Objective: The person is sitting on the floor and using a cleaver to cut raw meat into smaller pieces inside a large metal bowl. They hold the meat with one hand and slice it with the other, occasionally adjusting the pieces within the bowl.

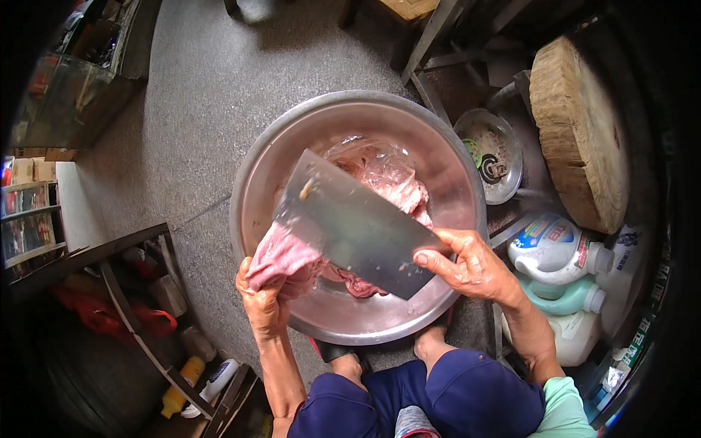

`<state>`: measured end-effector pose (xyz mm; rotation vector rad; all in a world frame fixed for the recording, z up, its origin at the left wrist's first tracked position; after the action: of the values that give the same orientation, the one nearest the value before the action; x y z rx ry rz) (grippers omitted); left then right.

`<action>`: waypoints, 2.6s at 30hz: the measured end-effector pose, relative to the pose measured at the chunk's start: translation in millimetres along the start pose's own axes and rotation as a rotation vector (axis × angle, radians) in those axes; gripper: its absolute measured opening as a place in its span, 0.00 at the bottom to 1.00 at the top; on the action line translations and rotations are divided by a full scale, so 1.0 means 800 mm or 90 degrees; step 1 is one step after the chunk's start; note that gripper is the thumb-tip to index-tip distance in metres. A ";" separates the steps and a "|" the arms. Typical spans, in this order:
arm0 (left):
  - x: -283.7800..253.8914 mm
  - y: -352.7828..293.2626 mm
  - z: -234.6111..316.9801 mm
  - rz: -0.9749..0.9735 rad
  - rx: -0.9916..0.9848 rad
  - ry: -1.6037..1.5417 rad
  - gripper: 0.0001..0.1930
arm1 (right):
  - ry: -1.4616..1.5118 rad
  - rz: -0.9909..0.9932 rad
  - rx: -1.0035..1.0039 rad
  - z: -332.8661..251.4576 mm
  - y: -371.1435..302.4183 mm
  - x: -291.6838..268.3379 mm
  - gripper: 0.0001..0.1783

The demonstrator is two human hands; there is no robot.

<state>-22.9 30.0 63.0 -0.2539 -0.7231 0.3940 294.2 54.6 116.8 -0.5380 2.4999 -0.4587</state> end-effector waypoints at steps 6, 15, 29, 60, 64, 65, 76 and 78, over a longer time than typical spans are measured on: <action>-0.010 0.023 -0.014 -0.040 -0.004 -0.038 0.15 | -0.208 0.054 0.067 0.018 0.015 -0.028 0.17; -0.075 0.039 -0.136 0.155 -0.208 -0.291 0.19 | -0.362 0.087 0.107 0.053 0.030 -0.010 0.16; 0.051 0.010 -0.091 -0.009 0.148 1.120 0.52 | -0.413 0.071 0.125 0.062 0.021 -0.003 0.15; -0.025 0.028 -0.145 -0.061 -0.495 -0.143 0.25 | -0.401 0.144 0.031 0.014 -0.014 -0.023 0.14; -0.023 0.031 -0.154 -0.063 -0.489 -0.156 0.20 | -0.430 0.099 -0.082 -0.030 -0.021 -0.009 0.12; -0.017 0.030 -0.151 -0.038 -0.469 -0.137 0.19 | -0.452 0.097 -0.091 -0.029 -0.020 -0.007 0.12; -0.004 0.012 -0.135 -0.033 -0.469 -0.079 0.24 | -0.588 0.104 -0.040 0.024 0.027 -0.053 0.15; -0.015 0.013 -0.133 -0.091 -0.481 -0.125 0.28 | -0.545 0.124 0.005 0.037 0.026 -0.076 0.16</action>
<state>39.1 24.9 -24.8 -0.8774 -1.0593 -0.0086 352.1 94.1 110.7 -0.3697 1.6981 -0.1127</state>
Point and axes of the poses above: each hand's wrist, its own y-axis towards the middle knuckle, its own x-axis out of the palm, z = x × y, the point moved 9 cm from there along y, towards the middle knuckle, and after that the axes turned 12 degrees about -y, right-handed, at the moved point
